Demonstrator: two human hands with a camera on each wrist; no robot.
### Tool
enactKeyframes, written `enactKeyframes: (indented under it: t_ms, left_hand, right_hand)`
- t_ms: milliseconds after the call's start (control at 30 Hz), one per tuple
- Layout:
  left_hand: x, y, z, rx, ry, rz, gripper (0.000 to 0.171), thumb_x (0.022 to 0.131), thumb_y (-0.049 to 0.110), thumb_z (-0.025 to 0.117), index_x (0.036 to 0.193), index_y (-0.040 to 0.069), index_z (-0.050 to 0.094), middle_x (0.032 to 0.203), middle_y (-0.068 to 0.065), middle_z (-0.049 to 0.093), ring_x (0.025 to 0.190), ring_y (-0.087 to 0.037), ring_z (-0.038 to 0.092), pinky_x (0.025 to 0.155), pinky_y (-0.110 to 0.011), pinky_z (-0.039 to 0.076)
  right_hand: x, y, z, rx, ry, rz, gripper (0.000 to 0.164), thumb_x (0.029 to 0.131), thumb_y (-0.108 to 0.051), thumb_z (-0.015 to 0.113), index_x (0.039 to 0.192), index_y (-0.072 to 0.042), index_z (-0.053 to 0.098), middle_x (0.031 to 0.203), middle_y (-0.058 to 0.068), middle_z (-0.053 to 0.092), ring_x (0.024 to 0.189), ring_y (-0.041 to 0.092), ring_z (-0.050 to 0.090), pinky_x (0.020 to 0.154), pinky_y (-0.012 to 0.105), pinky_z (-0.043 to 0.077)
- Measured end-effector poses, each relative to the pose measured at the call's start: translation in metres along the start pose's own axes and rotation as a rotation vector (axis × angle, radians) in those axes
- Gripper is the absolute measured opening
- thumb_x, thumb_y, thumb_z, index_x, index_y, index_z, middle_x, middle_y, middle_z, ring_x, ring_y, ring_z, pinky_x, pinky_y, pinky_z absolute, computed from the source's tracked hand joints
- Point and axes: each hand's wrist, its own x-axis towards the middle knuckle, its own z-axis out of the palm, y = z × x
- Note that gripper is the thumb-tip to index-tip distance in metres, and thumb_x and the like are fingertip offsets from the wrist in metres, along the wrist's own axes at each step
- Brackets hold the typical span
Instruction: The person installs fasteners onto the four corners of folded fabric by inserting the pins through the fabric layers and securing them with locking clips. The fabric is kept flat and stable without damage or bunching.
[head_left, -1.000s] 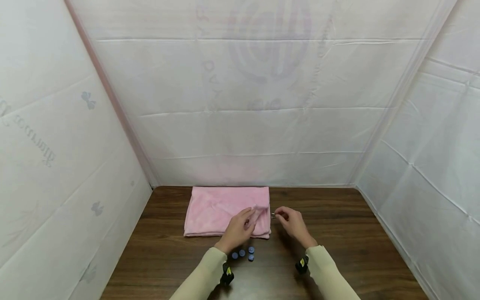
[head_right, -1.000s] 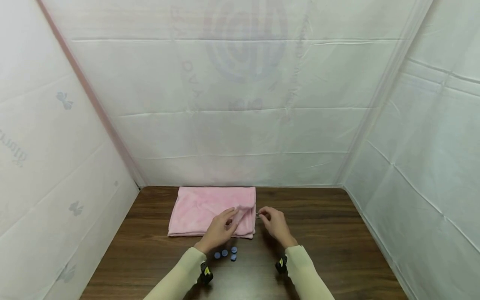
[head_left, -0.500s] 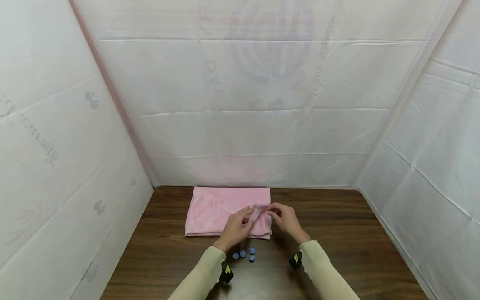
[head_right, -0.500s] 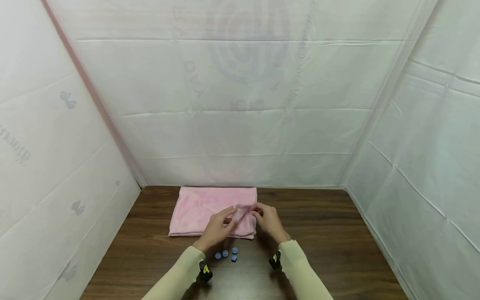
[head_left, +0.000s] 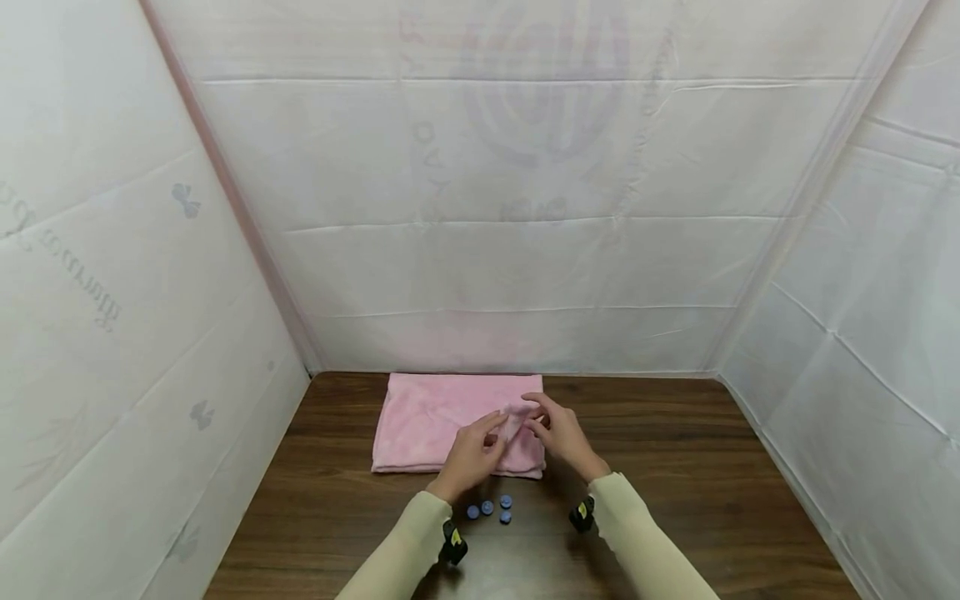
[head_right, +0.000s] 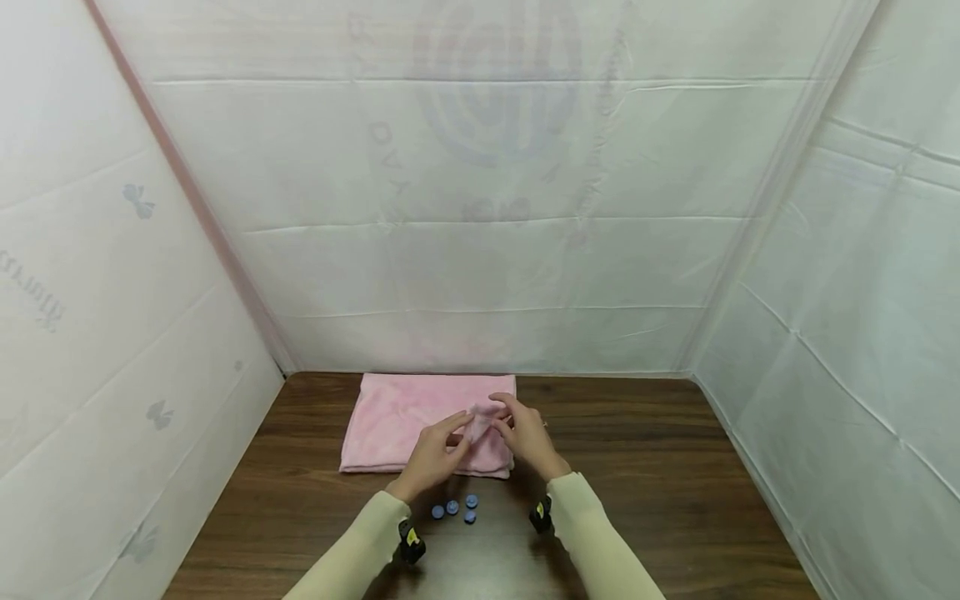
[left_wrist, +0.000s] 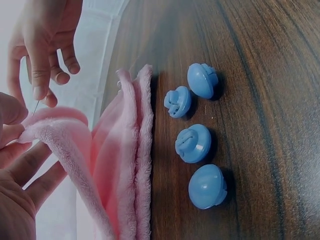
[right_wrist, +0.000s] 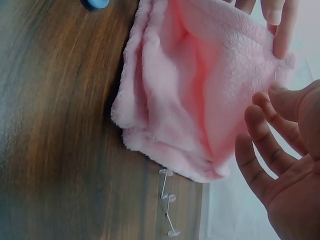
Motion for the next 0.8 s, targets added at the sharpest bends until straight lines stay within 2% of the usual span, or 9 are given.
enactKeyframes:
  t_ms: [300,567,800]
  left_hand:
    - [0.002,0.0,-0.001,-0.013,-0.003,-0.004,0.038,0.098,0.002,0.064,0.135,-0.004,0.064,0.142,-0.024,0.058,0.092,-0.028,0.076,0.078,-0.033,0.062]
    - [0.001,0.001,-0.001,-0.023,0.001,-0.012,0.039,0.096,0.001,0.064,0.134,-0.004,0.064,0.142,-0.025,0.058,0.096,-0.027,0.075,0.081,-0.032,0.061]
    - [0.0,0.002,-0.003,-0.024,0.004,0.002,0.039,0.096,0.0,0.064,0.135,-0.006,0.064,0.142,-0.026,0.058,0.099,-0.028,0.074,0.081,-0.033,0.061]
  right_hand:
    - [0.005,-0.003,0.005,-0.003,-0.009,0.017,0.04,0.092,0.001,0.074,0.131,-0.006,0.065,0.096,0.008,0.076,0.076,0.02,0.07,0.062,0.023,0.056]
    - [0.007,-0.004,0.01,-0.028,-0.008,-0.015,0.034,0.092,0.002,0.074,0.124,-0.005,0.067,0.097,0.007,0.076,0.079,0.018,0.07,0.068,0.027,0.058]
    - [0.01,-0.005,0.011,-0.04,-0.023,-0.018,0.031,0.092,0.002,0.074,0.122,-0.006,0.069,0.095,0.006,0.076,0.077,0.018,0.07,0.066,0.027,0.058]
